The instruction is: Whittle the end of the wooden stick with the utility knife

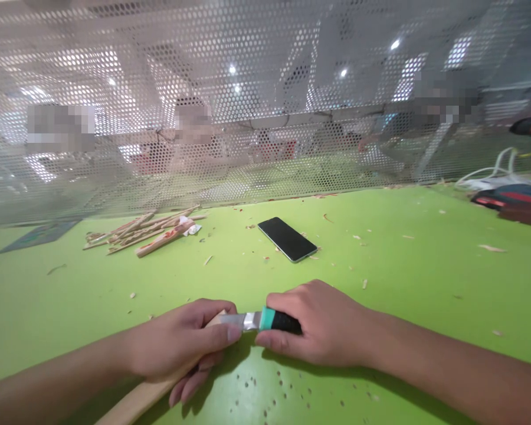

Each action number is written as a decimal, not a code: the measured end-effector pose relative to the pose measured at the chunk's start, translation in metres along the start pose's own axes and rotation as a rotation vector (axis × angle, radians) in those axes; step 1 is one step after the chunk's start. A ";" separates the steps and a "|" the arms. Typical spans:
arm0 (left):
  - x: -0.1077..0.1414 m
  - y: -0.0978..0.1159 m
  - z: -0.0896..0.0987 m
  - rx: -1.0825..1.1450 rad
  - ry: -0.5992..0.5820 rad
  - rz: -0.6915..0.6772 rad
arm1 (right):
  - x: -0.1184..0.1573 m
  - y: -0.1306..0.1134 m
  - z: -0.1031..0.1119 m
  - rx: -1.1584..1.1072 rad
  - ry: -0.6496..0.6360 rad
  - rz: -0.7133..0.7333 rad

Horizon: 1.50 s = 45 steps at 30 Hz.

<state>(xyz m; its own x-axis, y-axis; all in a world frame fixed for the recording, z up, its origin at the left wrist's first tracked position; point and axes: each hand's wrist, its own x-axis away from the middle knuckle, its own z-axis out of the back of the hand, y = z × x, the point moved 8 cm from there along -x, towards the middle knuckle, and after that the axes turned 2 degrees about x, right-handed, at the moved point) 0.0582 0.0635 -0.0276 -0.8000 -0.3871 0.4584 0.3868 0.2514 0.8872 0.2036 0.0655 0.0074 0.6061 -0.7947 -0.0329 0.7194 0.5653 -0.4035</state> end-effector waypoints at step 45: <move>0.013 0.006 0.004 -0.159 0.242 0.052 | 0.005 -0.004 -0.004 0.060 -0.033 -0.014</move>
<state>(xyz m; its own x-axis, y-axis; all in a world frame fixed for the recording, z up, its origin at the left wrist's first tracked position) 0.0484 0.0633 -0.0163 -0.6524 -0.5823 0.4852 0.5064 0.1414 0.8506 0.2026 0.0581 0.0056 0.6056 -0.7957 0.0033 0.7468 0.5670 -0.3477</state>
